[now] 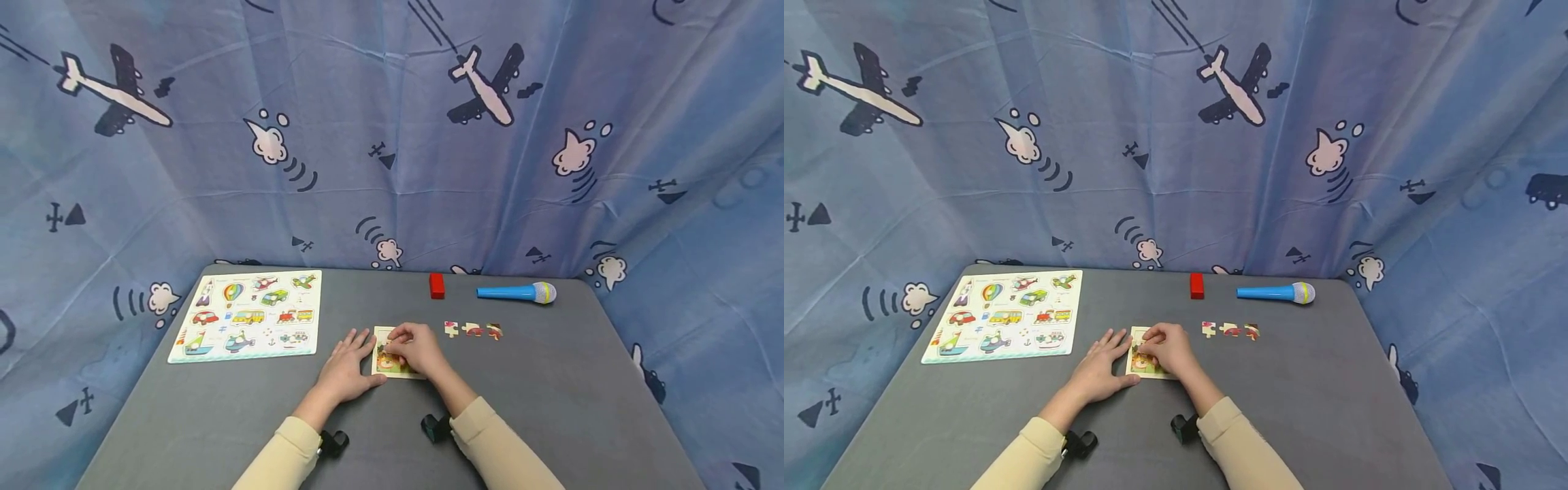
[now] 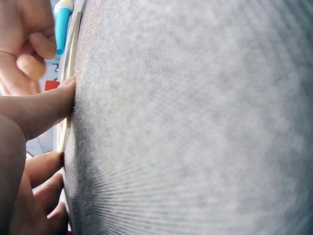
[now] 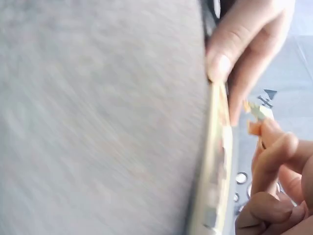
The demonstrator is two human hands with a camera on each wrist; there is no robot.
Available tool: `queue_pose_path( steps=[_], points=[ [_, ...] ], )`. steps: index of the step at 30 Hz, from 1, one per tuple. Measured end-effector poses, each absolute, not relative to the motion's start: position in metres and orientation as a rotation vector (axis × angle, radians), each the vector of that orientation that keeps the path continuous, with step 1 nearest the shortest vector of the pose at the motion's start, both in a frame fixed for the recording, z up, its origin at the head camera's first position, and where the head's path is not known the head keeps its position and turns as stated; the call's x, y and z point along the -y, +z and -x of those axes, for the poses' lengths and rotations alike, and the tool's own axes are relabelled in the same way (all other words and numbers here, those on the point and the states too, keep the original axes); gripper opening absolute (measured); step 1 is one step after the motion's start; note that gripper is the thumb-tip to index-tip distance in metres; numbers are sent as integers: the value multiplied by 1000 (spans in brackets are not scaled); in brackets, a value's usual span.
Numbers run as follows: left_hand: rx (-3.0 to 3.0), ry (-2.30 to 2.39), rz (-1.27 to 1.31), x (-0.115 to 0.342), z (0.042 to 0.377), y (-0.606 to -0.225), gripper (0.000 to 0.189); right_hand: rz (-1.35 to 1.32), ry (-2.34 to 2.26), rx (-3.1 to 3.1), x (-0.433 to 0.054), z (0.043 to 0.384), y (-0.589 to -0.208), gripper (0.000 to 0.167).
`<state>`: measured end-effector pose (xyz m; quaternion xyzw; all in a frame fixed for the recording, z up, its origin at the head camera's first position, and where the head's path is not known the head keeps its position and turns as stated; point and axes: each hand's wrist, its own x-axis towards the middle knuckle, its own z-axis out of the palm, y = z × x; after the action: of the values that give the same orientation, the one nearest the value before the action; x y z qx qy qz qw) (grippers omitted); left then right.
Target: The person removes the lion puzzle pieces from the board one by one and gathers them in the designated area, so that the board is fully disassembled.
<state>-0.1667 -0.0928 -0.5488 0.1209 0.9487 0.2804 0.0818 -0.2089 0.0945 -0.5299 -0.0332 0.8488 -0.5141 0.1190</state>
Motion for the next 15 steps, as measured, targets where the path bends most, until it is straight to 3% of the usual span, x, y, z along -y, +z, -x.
queue_pose_path(
  steps=[8,15],
  points=[
    [-2842,838,-362,91,166,-549,85,46,-1565,-2541,-117,207,-512,10],
    [-2838,844,-347,91,166,-548,86,-90,-1535,-2606,-147,205,-506,17]
  ],
)
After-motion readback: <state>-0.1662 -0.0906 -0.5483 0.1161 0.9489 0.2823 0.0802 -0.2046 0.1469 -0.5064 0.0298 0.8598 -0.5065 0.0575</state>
